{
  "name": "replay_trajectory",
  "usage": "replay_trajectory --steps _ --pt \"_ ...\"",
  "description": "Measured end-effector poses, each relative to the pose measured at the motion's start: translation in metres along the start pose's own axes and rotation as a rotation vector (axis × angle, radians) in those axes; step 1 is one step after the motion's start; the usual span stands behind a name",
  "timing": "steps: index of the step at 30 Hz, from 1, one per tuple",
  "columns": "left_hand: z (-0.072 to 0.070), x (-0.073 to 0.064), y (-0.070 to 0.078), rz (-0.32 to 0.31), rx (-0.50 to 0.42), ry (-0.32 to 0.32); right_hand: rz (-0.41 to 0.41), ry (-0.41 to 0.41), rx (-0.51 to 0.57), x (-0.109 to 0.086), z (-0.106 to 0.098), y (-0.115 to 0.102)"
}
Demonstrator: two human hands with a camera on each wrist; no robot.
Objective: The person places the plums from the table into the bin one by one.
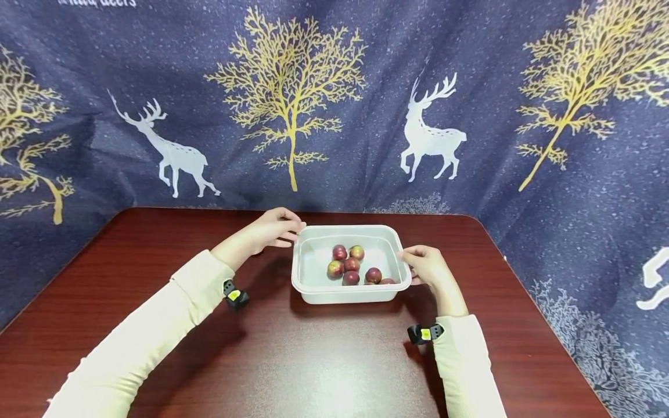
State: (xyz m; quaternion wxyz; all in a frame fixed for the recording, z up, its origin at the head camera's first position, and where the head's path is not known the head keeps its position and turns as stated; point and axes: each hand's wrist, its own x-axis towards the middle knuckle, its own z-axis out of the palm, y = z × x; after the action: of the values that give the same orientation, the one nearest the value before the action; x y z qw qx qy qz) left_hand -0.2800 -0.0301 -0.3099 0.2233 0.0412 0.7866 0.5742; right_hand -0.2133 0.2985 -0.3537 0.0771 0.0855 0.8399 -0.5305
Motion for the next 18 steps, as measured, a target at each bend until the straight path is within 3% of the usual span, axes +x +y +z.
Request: replay_trajectory --steps 11,18 --pt "-0.022 0.003 -0.010 -0.005 0.033 0.085 -0.005 -0.004 0.005 0.000 0.000 0.000" --pt "-0.031 0.002 -0.015 -0.048 0.075 0.126 -0.001 0.001 0.000 0.001 0.000 0.001"
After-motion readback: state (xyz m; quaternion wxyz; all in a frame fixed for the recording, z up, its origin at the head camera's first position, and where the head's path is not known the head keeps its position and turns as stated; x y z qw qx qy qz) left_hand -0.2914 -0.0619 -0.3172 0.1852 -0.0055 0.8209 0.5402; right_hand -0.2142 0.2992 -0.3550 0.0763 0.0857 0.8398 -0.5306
